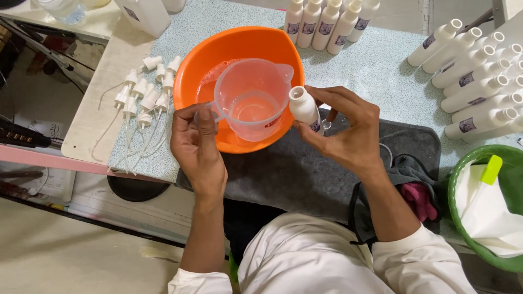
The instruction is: The person wipes a white plastic bottle with a cloth, then pours a pink liquid from a measuring cup into the bottle. The person wipes the bottle again and places the pump top back on.
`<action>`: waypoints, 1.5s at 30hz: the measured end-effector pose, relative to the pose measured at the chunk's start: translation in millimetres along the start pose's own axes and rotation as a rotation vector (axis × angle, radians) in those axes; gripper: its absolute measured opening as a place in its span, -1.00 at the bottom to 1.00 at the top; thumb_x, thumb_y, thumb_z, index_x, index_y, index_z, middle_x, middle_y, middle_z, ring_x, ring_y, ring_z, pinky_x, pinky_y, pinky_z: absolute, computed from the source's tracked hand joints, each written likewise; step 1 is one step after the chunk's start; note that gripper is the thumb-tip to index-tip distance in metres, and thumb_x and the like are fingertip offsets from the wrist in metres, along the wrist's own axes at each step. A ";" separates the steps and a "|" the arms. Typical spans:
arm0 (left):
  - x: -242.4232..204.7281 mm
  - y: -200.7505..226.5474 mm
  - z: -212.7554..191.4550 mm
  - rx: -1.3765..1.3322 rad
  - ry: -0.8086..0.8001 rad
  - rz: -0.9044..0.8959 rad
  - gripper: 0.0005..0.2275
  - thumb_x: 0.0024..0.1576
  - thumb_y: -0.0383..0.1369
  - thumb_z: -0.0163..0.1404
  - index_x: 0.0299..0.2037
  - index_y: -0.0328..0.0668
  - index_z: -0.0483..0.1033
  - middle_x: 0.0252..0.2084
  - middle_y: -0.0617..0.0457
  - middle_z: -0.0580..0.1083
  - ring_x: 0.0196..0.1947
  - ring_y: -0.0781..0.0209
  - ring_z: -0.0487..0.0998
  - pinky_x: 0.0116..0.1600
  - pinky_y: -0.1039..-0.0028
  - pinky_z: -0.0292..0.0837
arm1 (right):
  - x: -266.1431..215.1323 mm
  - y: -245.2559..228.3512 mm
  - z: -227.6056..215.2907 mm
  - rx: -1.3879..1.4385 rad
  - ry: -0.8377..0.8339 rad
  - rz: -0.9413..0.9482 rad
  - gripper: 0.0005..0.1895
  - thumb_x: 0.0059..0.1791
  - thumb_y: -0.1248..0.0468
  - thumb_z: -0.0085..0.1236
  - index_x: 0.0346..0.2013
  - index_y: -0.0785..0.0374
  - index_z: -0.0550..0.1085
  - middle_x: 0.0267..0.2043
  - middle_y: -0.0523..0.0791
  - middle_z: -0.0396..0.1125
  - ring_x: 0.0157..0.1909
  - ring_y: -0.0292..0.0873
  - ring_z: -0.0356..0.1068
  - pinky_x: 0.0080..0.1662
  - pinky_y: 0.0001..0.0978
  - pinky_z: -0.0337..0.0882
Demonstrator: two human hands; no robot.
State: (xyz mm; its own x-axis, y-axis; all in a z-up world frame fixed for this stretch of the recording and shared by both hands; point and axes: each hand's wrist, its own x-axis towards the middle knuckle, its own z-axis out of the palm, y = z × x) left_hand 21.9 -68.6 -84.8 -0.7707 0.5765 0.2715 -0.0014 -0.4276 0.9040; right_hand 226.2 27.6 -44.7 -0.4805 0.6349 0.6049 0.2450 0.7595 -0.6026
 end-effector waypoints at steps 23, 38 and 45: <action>-44.5 -49.0 -23.0 0.432 0.009 0.510 -0.71 0.30 -0.44 0.15 0.07 -0.43 0.31 0.19 -0.19 0.07 0.29 0.01 0.15 0.40 0.23 0.07 | -107.2 56.8 -39.0 0.460 0.166 0.421 -0.41 -0.27 0.52 0.54 0.03 0.52 0.54 -0.09 0.12 0.53 -0.09 -0.06 0.54 -0.20 -0.34 0.58; -110.2 3.2 -3.6 0.470 0.120 0.765 -0.77 0.21 -0.30 -0.05 -0.06 -0.26 0.28 -0.08 -0.09 0.24 -0.12 0.03 0.26 0.02 0.26 0.25 | -132.8 44.5 -51.0 0.190 0.068 0.446 -0.60 -0.08 0.36 0.39 0.05 0.20 0.54 0.10 -0.08 0.50 0.07 -0.20 0.51 -0.01 -0.47 0.56; -143.4 13.2 44.4 0.352 -0.782 0.405 -0.95 0.19 -0.46 0.04 -0.27 -0.26 0.52 -0.40 0.03 0.52 -0.44 0.17 0.52 -0.20 0.34 0.34 | -141.0 54.6 -42.4 0.149 0.070 0.437 -0.25 -0.09 0.32 0.43 0.35 0.14 0.30 0.11 -0.07 0.49 0.09 -0.19 0.50 -0.05 -0.44 0.55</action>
State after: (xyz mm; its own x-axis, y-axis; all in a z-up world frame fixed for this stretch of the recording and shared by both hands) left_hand 160.7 -125.9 -97.1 -0.0248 0.7882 0.6149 0.4629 -0.5361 0.7059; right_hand 343.1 -14.5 -140.8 -0.2998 0.9028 0.3083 0.2858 0.3933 -0.8739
